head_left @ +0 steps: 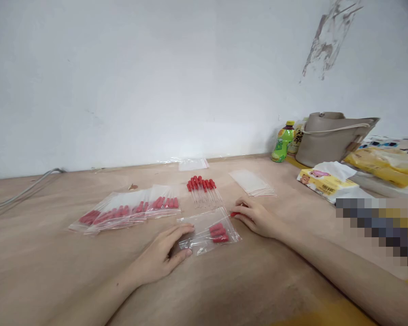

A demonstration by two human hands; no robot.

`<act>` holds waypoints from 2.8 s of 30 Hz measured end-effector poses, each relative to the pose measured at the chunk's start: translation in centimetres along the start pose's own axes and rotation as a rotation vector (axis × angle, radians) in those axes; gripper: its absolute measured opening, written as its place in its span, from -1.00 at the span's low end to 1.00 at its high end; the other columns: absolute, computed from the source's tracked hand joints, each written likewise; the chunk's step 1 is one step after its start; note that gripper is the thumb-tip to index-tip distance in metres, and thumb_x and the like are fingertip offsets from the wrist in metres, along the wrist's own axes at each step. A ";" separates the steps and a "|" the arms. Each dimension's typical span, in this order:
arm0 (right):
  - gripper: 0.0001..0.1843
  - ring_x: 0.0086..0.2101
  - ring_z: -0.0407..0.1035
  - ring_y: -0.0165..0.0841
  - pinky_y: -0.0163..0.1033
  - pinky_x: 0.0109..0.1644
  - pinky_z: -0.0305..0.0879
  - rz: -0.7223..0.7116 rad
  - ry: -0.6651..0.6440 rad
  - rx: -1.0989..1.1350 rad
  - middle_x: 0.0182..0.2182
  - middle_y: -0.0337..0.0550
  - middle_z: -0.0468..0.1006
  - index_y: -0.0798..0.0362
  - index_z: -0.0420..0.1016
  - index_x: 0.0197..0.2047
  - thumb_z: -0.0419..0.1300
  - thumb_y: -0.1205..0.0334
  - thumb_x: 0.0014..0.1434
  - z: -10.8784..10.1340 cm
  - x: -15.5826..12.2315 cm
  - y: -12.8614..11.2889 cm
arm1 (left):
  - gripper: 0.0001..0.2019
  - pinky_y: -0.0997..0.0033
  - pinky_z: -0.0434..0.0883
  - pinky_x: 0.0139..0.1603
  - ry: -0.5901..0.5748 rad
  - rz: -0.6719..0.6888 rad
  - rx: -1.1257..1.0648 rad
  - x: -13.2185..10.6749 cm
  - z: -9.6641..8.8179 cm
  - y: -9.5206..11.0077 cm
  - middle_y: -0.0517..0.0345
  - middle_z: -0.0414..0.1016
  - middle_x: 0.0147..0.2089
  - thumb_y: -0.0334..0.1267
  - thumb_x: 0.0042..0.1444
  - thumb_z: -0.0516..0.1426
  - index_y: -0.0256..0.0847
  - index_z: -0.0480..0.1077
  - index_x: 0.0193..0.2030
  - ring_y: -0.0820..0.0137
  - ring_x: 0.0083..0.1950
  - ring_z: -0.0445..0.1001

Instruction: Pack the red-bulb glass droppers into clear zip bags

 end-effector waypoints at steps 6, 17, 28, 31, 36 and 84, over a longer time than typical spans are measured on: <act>-0.80 -0.38 0.31 -0.42 -0.29 -0.30 0.27 0.270 0.017 0.489 -0.37 -0.12 0.42 0.10 0.40 -0.20 0.07 0.26 0.09 1.6 0.6 -0.9 | -0.57 0.19 0.27 0.09 0.016 -0.007 0.004 -0.1 0.2 -0.2 0.07 0.23 0.17 -0.21 0.17 0.03 -0.07 0.08 0.18 0.23 0.13 0.25; -0.70 -0.56 0.22 -0.54 -0.39 -0.47 0.11 0.494 -0.257 0.887 -0.60 -0.32 0.39 0.14 0.41 -0.43 0.30 0.12 -0.21 1.4 3.0 0.5 | -0.59 0.19 0.27 0.09 0.017 0.003 0.002 0.0 0.1 -0.1 0.07 0.24 0.16 -0.23 0.16 0.04 -0.08 0.12 0.15 0.24 0.13 0.26; -0.65 -0.56 0.31 -0.52 -0.42 -0.55 0.19 0.603 0.006 1.120 -0.41 -0.28 0.47 0.03 0.16 -0.35 0.25 0.21 -0.18 3.3 2.5 -2.1 | -0.58 0.21 0.26 0.11 0.020 0.003 -0.007 -0.1 0.2 -0.1 0.08 0.23 0.17 -0.24 0.16 0.04 -0.08 0.11 0.17 0.25 0.14 0.24; -0.66 -0.76 0.06 -0.63 -0.46 -0.73 -0.04 0.697 -0.015 1.048 -0.45 -0.34 0.46 0.01 0.18 -0.30 0.21 0.15 -0.13 2.9 2.7 -1.0 | -0.58 0.19 0.25 0.12 0.010 -0.010 0.015 0.0 0.2 -0.1 0.07 0.22 0.18 -0.23 0.16 0.04 -0.09 0.12 0.17 0.24 0.15 0.24; -0.81 -0.62 0.23 -0.53 -0.41 -0.57 0.15 0.736 0.173 0.538 -0.54 -0.28 0.43 0.09 0.35 -0.40 0.20 0.20 -0.12 2.3 4.5 2.4 | -0.56 0.12 0.18 0.17 0.007 -0.013 0.047 0.0 0.4 -0.6 0.06 0.10 0.25 -0.20 0.16 0.04 -0.09 0.12 0.19 0.22 0.22 0.14; -0.31 -0.53 0.40 -0.40 -0.24 -0.40 0.38 0.731 0.495 1.109 -0.52 -0.33 0.40 -0.02 -0.10 -0.05 0.24 0.04 -0.14 3.0 1.9 -2.1 | -0.58 0.11 0.23 0.14 -0.007 0.016 -0.009 0.0 0.4 -0.6 0.06 0.16 0.23 -0.21 0.17 0.04 -0.07 0.19 0.18 0.21 0.17 0.22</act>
Point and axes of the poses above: each hand's wrist, its own x-axis towards the middle knuckle, its own z-axis out of the palm, y = z × x, the point moved 1 cm from there along x, towards the middle knuckle
